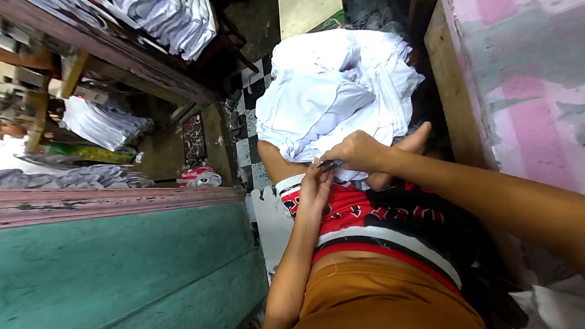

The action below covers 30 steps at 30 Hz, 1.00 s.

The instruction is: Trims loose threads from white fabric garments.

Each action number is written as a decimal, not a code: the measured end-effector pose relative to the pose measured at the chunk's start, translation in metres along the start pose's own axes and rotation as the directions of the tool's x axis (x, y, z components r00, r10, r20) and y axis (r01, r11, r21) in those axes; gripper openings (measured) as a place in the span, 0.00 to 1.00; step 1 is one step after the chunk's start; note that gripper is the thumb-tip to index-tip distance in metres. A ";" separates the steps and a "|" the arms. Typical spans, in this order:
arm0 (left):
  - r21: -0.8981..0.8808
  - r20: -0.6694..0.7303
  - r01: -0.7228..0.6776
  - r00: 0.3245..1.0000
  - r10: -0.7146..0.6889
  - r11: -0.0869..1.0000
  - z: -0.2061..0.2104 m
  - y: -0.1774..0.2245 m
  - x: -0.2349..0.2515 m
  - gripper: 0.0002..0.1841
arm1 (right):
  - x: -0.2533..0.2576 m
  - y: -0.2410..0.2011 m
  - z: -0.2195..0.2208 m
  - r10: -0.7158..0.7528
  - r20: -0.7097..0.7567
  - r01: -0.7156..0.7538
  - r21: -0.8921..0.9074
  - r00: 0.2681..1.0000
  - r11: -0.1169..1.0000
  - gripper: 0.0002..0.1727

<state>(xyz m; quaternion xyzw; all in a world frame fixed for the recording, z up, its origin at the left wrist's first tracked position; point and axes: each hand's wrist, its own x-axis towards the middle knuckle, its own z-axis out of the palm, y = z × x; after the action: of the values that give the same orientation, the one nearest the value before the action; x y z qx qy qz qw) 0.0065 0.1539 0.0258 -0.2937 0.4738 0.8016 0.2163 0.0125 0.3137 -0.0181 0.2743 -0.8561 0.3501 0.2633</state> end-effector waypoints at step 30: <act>-0.007 0.127 -0.063 0.990 0.063 0.998 -0.010 -0.006 0.008 0.10 | 0.030 -0.012 -0.049 0.042 0.740 -0.437 0.349 0.671 0.829 0.14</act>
<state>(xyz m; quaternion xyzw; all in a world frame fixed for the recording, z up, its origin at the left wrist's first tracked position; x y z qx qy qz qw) 0.0068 0.1481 0.0123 -0.2271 0.4667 0.8259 0.2202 0.0117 0.3342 0.0364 0.3253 -0.7982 0.4592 -0.2149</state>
